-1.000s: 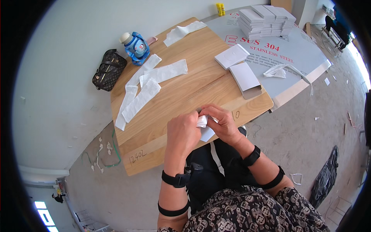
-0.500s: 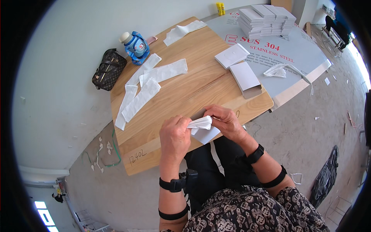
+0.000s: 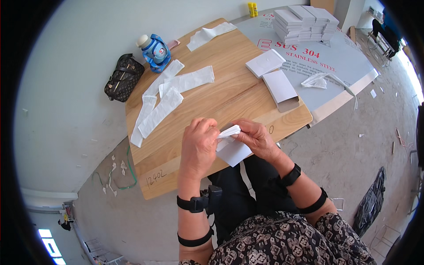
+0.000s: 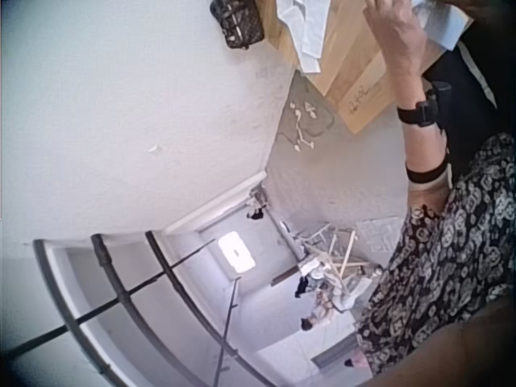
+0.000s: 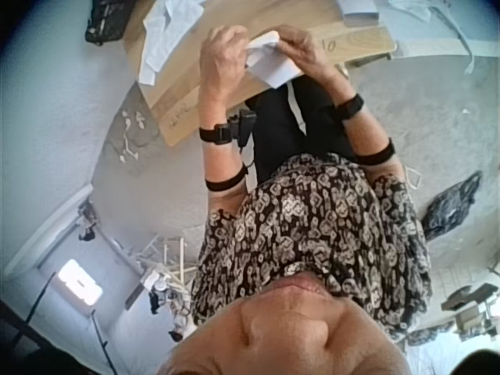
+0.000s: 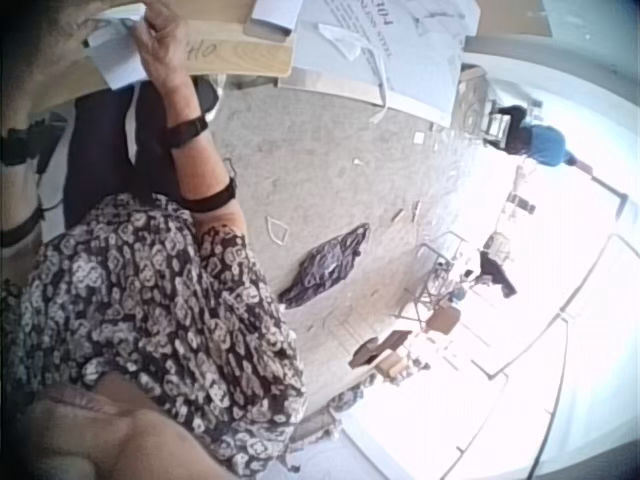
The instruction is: The recorder folds and packs thin white plastic or foam strips into a small cardboard box.
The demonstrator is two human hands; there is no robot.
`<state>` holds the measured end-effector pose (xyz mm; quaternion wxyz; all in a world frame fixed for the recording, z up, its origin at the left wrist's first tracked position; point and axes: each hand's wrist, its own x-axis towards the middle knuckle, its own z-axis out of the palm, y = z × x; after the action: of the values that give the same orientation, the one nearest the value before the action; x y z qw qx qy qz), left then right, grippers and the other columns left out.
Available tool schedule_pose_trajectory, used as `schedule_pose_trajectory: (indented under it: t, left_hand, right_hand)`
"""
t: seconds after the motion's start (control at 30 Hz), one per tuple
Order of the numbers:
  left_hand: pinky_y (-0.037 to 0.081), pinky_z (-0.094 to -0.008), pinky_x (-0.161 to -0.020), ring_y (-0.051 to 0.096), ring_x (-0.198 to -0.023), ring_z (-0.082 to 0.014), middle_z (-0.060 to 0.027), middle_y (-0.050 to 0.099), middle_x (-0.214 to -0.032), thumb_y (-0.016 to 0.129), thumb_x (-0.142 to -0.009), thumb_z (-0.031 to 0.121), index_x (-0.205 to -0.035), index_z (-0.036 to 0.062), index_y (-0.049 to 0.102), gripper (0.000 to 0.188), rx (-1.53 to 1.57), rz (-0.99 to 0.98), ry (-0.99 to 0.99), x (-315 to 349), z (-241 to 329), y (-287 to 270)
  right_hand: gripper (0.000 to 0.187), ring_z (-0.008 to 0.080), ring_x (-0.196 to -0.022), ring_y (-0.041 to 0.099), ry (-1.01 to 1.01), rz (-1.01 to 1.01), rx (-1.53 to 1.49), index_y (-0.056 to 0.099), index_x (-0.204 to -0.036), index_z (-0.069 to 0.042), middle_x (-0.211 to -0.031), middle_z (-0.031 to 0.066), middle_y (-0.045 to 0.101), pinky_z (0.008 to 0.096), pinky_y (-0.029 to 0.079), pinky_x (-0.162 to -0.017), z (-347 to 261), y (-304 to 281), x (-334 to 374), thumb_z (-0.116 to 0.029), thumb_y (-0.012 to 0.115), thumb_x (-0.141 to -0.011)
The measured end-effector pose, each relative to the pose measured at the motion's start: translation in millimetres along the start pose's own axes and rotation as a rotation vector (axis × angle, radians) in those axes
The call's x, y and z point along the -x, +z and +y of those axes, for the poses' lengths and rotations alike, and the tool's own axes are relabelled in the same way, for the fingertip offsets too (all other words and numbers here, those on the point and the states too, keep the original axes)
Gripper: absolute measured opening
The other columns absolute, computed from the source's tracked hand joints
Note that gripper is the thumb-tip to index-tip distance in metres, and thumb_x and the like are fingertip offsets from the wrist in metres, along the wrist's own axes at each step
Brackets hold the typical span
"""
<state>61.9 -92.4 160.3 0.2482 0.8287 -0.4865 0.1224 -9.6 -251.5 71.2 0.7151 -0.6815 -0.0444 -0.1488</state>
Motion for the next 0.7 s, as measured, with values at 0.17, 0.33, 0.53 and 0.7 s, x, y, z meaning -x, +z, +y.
schedule_pose_trajectory:
  t: [0.17, 0.33, 0.53, 0.7]
  left_hand:
    - [0.047, -0.0401, -0.064, 0.061, -0.074, -0.0342, -0.0143, 0.061, -0.080, 0.062, -0.073, -0.005, -0.084, -0.0006, 0.060, 0.012, 0.086, -0.195, -0.140, 2.6, -7.0, -3.3]
    - [0.048, -0.0399, -0.063, 0.061, -0.072, -0.0349, -0.0156, 0.063, -0.084, 0.061, -0.074, -0.007, -0.089, -0.0021, 0.061, 0.015, 0.200, -0.091, -0.180, 11.1, -14.6, 6.2]
    - [0.050, -0.0376, -0.076, 0.060, -0.098, -0.0307, -0.0095, 0.066, -0.096, 0.066, -0.066, -0.007, -0.083, 0.0000, 0.062, 0.019, -0.016, 0.052, 0.066, 2.4, -11.5, 1.2]
    - [0.042, -0.0407, -0.090, 0.054, -0.112, -0.0257, -0.0050, 0.064, -0.105, 0.065, -0.069, 0.002, -0.076, 0.0037, 0.064, 0.008, -0.101, 0.033, 0.097, -1.7, -6.6, -4.2]
  right_hand:
    - [0.031, 0.0145, -0.087, 0.058, 0.032, -0.023, -0.220, 0.062, -0.113, -0.002, -0.097, 0.0060, 0.063, 0.0284, 0.047, -0.079, 2.3, 2.0, 4.7, -0.007, 0.071, -0.084]
    - [0.042, 0.0133, -0.091, 0.059, 0.140, 0.095, -0.149, 0.059, -0.117, 0.000, -0.099, 0.0052, 0.063, 0.0274, 0.047, -0.084, 8.1, 7.6, 11.1, 0.004, 0.070, -0.077]
    - [0.038, 0.0123, -0.085, 0.056, 0.201, 0.053, -0.194, 0.061, -0.110, -0.002, -0.090, 0.0033, 0.062, 0.0287, 0.046, -0.080, 13.4, 9.9, 6.8, 0.008, 0.066, -0.074]
    - [0.029, 0.0100, -0.080, 0.054, 0.125, 0.035, -0.080, 0.062, -0.101, -0.001, -0.082, 0.0023, 0.061, 0.0273, 0.045, -0.075, 11.6, 5.9, 0.2, 0.009, 0.064, -0.074]
